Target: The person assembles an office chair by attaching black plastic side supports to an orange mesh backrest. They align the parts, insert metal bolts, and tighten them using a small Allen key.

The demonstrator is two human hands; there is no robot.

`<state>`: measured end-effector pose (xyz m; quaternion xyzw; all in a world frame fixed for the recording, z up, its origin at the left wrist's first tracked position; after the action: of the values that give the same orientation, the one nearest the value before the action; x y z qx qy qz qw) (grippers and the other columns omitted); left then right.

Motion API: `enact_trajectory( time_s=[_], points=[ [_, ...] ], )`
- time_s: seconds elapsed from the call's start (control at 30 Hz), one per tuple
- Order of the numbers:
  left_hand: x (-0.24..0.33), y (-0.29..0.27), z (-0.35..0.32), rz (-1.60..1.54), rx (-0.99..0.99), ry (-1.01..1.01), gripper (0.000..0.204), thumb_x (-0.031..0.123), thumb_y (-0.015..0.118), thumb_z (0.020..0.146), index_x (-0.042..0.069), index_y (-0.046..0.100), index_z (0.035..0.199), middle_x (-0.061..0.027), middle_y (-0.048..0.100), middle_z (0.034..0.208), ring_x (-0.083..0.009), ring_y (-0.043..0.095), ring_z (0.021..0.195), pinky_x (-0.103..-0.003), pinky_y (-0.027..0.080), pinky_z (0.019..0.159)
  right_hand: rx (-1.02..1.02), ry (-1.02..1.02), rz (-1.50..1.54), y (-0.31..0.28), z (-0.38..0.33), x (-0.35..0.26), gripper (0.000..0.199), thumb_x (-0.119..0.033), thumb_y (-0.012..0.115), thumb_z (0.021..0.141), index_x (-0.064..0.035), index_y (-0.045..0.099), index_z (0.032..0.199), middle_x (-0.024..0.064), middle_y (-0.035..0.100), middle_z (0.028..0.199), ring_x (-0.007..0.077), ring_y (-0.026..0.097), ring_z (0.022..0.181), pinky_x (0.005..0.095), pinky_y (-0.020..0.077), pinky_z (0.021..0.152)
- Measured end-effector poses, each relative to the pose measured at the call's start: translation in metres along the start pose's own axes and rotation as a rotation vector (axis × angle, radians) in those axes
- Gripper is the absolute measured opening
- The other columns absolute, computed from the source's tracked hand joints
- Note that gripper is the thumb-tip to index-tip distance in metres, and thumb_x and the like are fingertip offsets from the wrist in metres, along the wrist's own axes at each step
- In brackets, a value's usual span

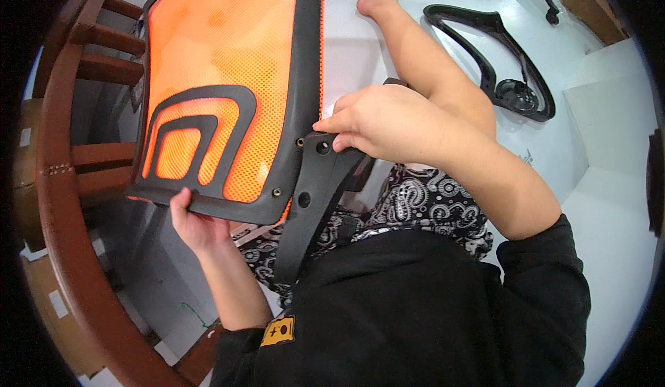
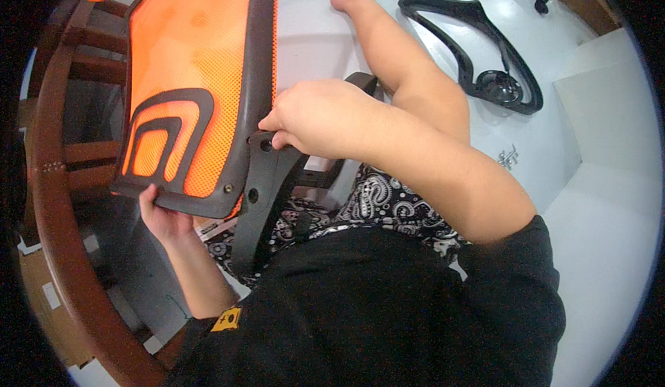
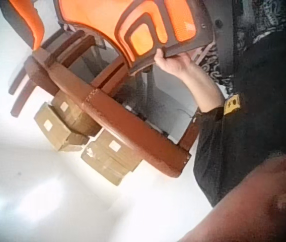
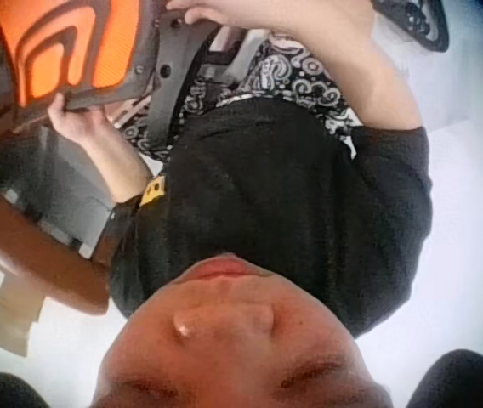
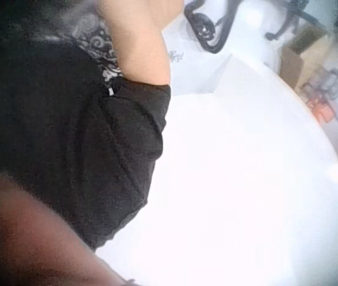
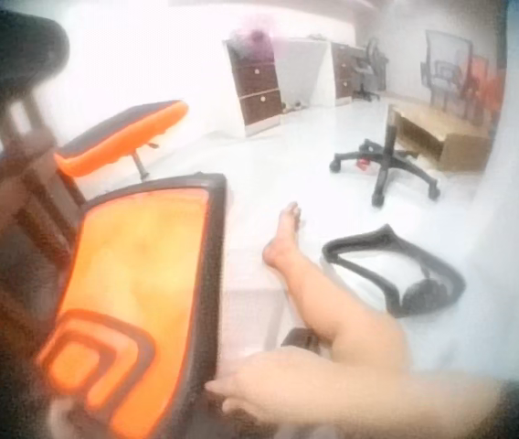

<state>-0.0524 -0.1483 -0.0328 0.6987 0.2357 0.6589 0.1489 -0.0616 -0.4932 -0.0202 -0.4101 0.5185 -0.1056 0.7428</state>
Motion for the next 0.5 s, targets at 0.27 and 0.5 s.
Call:
enact_trajectory(
  time_s=[0.27, 0.5],
  points=[
    [-0.005, -0.012, -0.082, -0.076, 0.159, -0.017, 0.059, 0.015, 0.052, 0.088, -0.001, 0.037, 0.144, -0.0171, 0.05, 0.142, -0.0316, 0.05, 0.13, -0.049, 0.039, 0.111, 0.821, 0.669, 0.916, 0.096, -0.063, -0.007, 0.046, -0.031, 0.082, 0.08, -0.003, 0.051, 0.098, 0.0046, 0.055, 0.093, 0.0131, 0.051, 0.081, 0.0286, 0.0441, 0.071],
    [-0.028, -0.034, -0.1, -0.237, 0.153, -0.099, 0.054, 0.018, 0.052, 0.09, 0.001, 0.046, 0.14, -0.014, 0.052, 0.142, -0.0308, 0.047, 0.132, -0.051, 0.032, 0.114, 0.163, 0.35, 1.202, 0.125, -0.073, -0.048, 0.066, -0.03, 0.071, 0.092, 0.0041, 0.038, 0.138, 0.015, 0.056, 0.132, 0.0221, 0.05, 0.124, 0.0372, 0.0386, 0.107]
  ],
)
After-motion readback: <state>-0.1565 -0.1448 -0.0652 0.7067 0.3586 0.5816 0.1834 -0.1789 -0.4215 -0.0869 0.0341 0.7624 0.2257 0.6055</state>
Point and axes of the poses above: each hand's wrist, its own z-axis towards the middle knuckle, its own y-axis out of the palm, x = y × z, the point moved 1 cm from there along z, towards the middle knuckle
